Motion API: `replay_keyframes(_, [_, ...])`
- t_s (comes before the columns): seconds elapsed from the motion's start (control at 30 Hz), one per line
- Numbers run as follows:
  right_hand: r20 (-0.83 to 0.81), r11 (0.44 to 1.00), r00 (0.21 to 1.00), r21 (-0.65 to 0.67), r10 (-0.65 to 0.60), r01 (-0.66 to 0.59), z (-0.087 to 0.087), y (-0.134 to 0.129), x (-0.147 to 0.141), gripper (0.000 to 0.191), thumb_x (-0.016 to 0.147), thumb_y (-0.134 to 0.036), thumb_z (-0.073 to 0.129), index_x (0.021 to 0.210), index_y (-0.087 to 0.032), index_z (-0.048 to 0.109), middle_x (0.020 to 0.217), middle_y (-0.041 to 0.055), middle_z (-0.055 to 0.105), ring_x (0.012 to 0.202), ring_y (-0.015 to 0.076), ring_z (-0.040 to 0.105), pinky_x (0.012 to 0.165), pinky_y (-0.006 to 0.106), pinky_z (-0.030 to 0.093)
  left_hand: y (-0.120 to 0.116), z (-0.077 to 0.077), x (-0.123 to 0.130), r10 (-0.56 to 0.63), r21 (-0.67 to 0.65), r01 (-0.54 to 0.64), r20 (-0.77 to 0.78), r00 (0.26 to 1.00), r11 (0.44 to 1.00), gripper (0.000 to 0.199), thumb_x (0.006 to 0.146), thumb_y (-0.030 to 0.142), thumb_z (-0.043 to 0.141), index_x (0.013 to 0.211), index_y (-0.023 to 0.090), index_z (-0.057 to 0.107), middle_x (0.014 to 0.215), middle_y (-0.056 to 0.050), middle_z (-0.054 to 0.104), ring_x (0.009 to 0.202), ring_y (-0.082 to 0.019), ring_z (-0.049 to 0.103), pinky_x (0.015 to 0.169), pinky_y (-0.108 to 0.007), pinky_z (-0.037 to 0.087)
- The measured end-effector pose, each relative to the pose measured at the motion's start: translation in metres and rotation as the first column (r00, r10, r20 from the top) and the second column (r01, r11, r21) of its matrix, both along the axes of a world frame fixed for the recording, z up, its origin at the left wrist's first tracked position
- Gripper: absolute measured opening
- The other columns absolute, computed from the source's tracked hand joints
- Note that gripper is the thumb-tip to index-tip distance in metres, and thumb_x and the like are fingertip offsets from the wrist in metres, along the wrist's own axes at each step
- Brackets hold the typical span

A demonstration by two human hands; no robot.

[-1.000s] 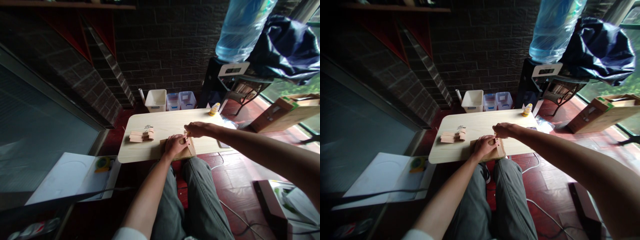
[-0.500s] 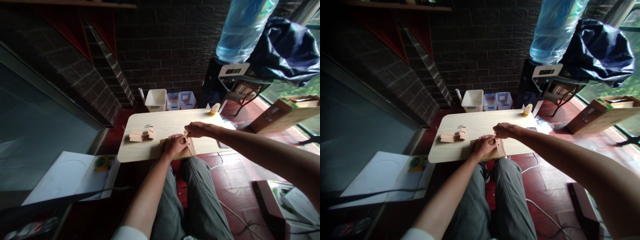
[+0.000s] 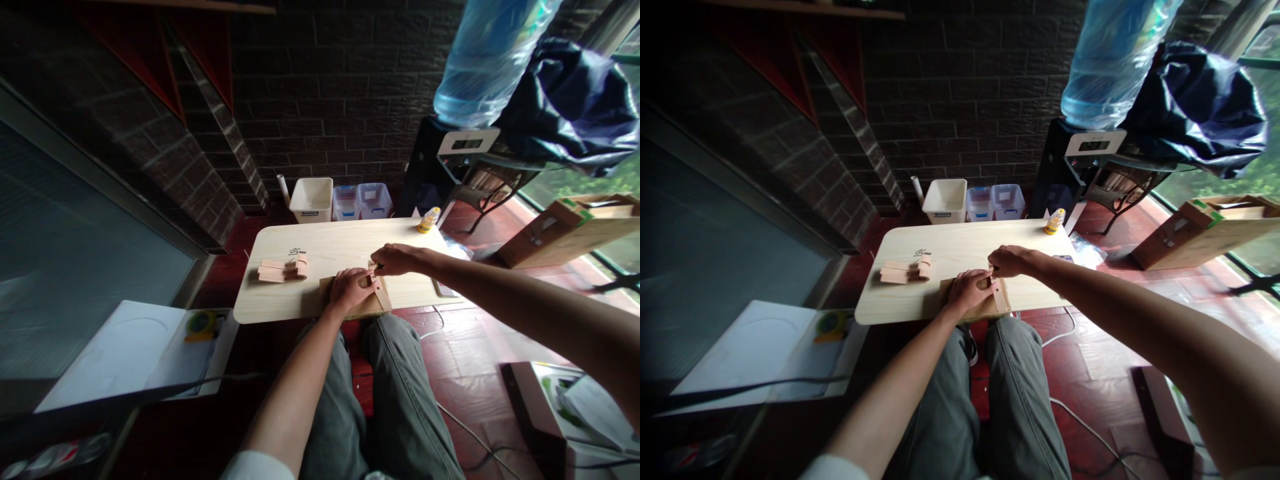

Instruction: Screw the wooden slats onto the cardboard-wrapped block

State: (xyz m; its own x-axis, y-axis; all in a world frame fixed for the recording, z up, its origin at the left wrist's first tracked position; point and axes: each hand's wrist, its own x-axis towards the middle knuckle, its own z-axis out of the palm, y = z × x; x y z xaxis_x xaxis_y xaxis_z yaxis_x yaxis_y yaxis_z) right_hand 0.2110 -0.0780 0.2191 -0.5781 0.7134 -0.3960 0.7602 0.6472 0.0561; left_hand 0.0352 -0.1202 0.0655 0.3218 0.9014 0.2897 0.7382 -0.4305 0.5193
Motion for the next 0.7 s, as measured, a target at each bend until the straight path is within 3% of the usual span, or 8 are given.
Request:
replay_keyframes(0.3, [0.068, 0.997, 0.995, 0.018, -0.071, 0.07, 0.0, 0.002, -0.006, 0.051, 0.097, -0.052, 0.062, 0.118, -0.009, 0.079, 0.109, 0.0224, 0.081, 0.099, 0.0324, 0.079, 0.076, 0.033, 0.055, -0.002, 0.003, -0.001, 0.01, -0.011, -0.01, -0.011, 1.0, 1.0, 0.036, 0.089, 0.046, 0.081, 0.123, 0.035, 0.077, 0.128, -0.001, 0.078, 0.119, -0.025, 0.071, 0.108, -0.041, 0.052])
replay_keyframes(0.53, [0.028, 0.999, 0.998, -0.001, -0.052, 0.052, 0.002, -0.005, 0.003, 0.049, 0.092, -0.045, 0.066, 0.131, -0.016, 0.073, 0.117, 0.0179, 0.081, 0.107, 0.0341, 0.078, 0.081, 0.036, 0.056, -0.002, 0.004, -0.001, -0.002, -0.024, 0.001, -0.022, 1.0, 1.0, 0.037, 0.092, 0.047, 0.078, 0.128, 0.039, 0.074, 0.128, 0.001, 0.078, 0.118, -0.023, 0.07, 0.106, -0.039, 0.051])
replay_keyframes(0.7, [-0.005, 0.999, 1.0, -0.033, -0.027, 0.027, 0.001, 0.002, 0.0, 0.04, 0.093, -0.039, 0.065, 0.126, -0.019, 0.077, 0.119, 0.0139, 0.081, 0.109, 0.0291, 0.077, 0.083, 0.031, 0.054, -0.002, 0.002, -0.002, -0.012, -0.02, 0.012, -0.026, 1.0, 1.0, 0.036, 0.094, 0.048, 0.076, 0.128, 0.039, 0.074, 0.129, 0.001, 0.077, 0.12, -0.023, 0.069, 0.108, -0.04, 0.05])
